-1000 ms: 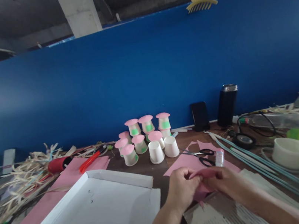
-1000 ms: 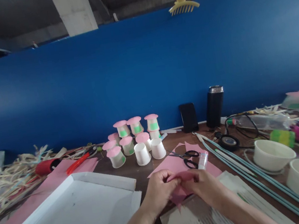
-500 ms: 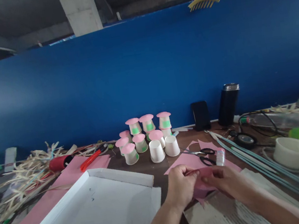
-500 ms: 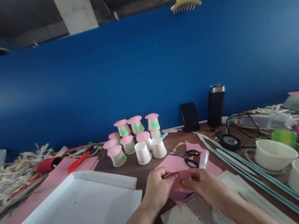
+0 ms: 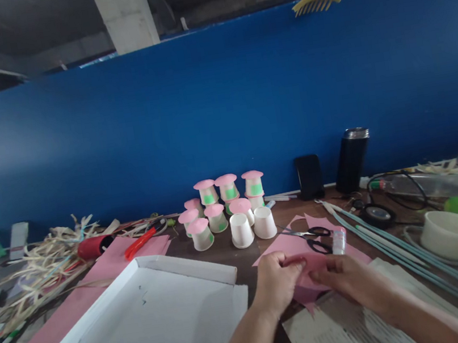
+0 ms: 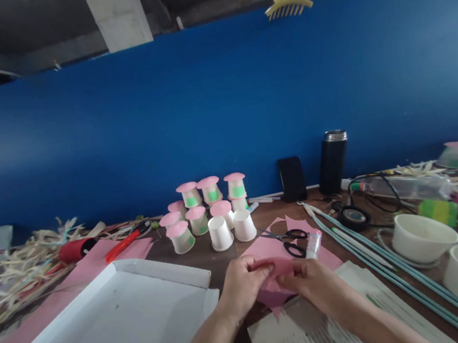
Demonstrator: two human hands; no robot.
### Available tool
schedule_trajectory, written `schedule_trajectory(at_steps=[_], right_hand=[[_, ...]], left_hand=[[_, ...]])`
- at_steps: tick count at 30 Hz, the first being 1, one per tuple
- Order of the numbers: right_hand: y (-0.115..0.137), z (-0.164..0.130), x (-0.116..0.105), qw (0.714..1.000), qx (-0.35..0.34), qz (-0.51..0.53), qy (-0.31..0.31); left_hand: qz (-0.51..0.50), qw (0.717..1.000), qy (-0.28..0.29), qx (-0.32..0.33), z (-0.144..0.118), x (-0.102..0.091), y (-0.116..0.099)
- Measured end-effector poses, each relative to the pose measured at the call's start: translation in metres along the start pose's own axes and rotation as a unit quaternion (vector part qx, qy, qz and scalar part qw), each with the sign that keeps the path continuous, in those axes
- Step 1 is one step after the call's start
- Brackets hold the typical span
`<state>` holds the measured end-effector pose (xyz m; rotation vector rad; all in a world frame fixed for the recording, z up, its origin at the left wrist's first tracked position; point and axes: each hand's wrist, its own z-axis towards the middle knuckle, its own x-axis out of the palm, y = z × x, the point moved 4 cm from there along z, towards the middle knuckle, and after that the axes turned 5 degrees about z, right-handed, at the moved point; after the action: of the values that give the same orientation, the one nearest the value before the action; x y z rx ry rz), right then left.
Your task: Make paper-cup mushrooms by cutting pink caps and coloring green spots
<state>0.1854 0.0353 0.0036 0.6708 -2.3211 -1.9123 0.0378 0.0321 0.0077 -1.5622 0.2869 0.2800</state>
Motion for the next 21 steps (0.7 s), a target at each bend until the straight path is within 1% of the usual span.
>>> schedule_trajectory(at_steps=[3, 7, 10, 13, 15, 19, 21], right_hand=[[-0.002, 0.000, -0.001, 1.000, -0.007, -0.003, 0.000], [-0.007, 0.003, -0.002, 0.999, -0.037, 0.003, -0.005], [-0.010, 0.006, -0.004, 0.998, -0.064, 0.009, -0.013], [-0.008, 0.007, -0.009, 0.996, -0.074, -0.001, -0.056], [-0.005, 0.006, -0.012, 0.994, -0.070, -0.004, -0.084], [-0.004, 0.004, -0.015, 0.990, -0.064, -0.008, -0.122], [-0.006, 0.005, -0.016, 0.989, -0.067, 0.000, -0.128]], left_hand=[[-0.003, 1.000, 0.001, 0.000, 0.001, 0.000, 0.001], [-0.006, 1.000, 0.003, -0.003, 0.000, -0.001, 0.000], [-0.037, 0.999, 0.016, -0.005, -0.003, -0.002, -0.004], [-0.091, 0.995, 0.048, -0.003, -0.006, -0.001, -0.008], [-0.121, 0.990, 0.067, 0.002, -0.007, 0.001, -0.007], [-0.156, 0.984, 0.078, -0.025, -0.005, 0.007, 0.004], [-0.159, 0.984, 0.078, -0.034, -0.003, 0.009, 0.007]])
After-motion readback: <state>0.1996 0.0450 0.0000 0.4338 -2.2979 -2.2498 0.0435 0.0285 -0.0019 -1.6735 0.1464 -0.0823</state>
